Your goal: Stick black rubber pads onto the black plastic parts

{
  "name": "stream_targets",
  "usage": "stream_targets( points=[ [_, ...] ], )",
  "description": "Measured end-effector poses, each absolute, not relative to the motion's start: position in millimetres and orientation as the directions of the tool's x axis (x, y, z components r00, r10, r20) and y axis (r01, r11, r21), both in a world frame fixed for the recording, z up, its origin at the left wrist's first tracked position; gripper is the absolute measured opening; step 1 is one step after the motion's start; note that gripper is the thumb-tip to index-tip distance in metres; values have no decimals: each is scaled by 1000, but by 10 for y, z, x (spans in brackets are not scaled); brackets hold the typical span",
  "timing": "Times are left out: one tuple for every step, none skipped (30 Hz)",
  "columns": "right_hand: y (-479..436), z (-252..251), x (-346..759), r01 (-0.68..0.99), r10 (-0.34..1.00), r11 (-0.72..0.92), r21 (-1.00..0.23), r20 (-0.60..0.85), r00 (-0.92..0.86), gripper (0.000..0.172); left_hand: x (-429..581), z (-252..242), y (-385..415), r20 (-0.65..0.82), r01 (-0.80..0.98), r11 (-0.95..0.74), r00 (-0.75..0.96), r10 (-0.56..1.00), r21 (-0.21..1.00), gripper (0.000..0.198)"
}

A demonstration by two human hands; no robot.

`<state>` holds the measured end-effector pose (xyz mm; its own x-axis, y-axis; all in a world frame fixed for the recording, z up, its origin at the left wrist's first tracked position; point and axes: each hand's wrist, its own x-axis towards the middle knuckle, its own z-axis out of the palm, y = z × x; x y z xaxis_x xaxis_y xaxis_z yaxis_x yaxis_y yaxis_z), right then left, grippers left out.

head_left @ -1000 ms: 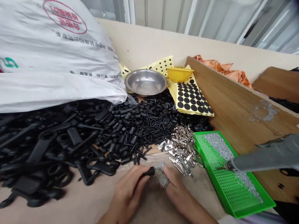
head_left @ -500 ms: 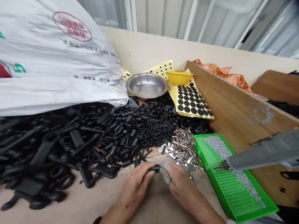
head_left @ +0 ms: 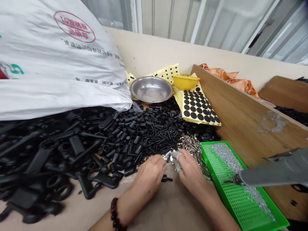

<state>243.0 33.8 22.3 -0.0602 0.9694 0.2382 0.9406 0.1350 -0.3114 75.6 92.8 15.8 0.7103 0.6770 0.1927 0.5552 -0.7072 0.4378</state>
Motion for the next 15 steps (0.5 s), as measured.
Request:
stream_targets(
  points=[
    [327, 246, 2438, 931, 973, 138, -338, 221, -64, 34, 786, 181, 949, 174, 560, -707, 717, 675, 433, 21],
    [299, 262, 2442, 923, 977, 144, -357, 197, -77, 34, 797, 193, 961, 168, 553, -710, 725, 668, 435, 19],
    [258, 267, 2439, 917, 980, 156, -366, 173, -98, 34, 790, 192, 963, 154, 542, -718, 741, 653, 436, 16],
    [209, 258, 2430, 917, 981, 171, -362, 148, -124, 34, 769, 175, 956, 135, 527, -732, 764, 630, 432, 12],
    [158, 235, 2415, 921, 981, 184, -343, 123, -151, 33, 739, 145, 941, 119, 514, -747, 786, 607, 421, 11],
    [112, 198, 2396, 929, 979, 197, -313, 109, -171, 32, 705, 105, 920, 105, 504, -761, 802, 588, 408, 13],
    [74, 153, 2376, 937, 976, 212, -279, 112, -188, 31, 673, 59, 896, 97, 503, -770, 810, 579, 393, 15],
    [47, 105, 2357, 940, 971, 229, -251, 130, -202, 29, 647, 17, 872, 97, 507, -771, 809, 580, 385, 17],
    [31, 64, 2341, 939, 964, 249, -239, 157, -216, 28, 626, -17, 852, 110, 511, -766, 800, 590, 390, 18],
    [24, 35, 2330, 931, 955, 268, -248, 193, -224, 27, 612, -36, 837, 132, 505, -756, 789, 600, 415, 19],
    [25, 25, 2323, 917, 946, 287, -278, 231, -226, 26, 603, -39, 829, 152, 487, -744, 782, 605, 458, 19],
    [30, 34, 2322, 897, 939, 302, -322, 261, -222, 27, 597, -25, 826, 165, 457, -728, 779, 605, 511, 18],
    [37, 59, 2323, 874, 933, 316, -369, 287, -215, 28, 593, 1, 827, 174, 423, -703, 775, 607, 571, 19],
    [43, 97, 2326, 849, 927, 329, -413, 312, -207, 29, 587, 34, 829, 175, 387, -669, 771, 613, 635, 20],
    [48, 139, 2329, 828, 922, 338, -447, 334, -195, 30, 580, 68, 829, 167, 358, -621, 761, 626, 697, 22]
  ],
)
